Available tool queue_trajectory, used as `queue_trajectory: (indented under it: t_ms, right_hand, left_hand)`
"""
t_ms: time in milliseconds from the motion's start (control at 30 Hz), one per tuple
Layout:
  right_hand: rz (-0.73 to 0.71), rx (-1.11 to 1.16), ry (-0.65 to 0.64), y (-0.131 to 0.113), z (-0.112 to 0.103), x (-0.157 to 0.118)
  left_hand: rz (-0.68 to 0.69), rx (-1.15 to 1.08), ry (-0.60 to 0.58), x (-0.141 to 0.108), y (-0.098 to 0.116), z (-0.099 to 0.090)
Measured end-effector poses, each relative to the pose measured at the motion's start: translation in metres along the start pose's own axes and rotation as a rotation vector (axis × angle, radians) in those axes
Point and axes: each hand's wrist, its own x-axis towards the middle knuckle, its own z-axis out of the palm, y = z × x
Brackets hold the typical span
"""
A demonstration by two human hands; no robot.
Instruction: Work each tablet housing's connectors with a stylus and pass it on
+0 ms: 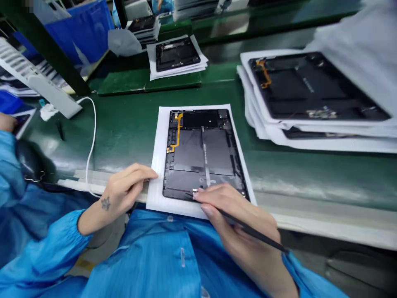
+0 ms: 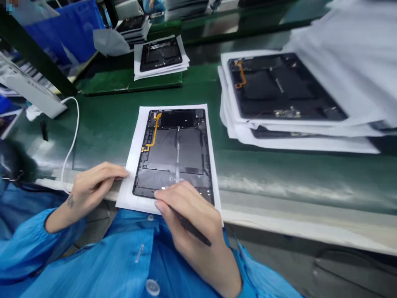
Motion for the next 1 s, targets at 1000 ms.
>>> queue_trajectory:
  t_ms: [1000]
  right_hand:
    - [-0.413,-0.185,0.118,0.021,0.013,-0.007]
  left_hand:
    - [-1.203,-0.396,-0.623,0.077,0.043,-0.018]
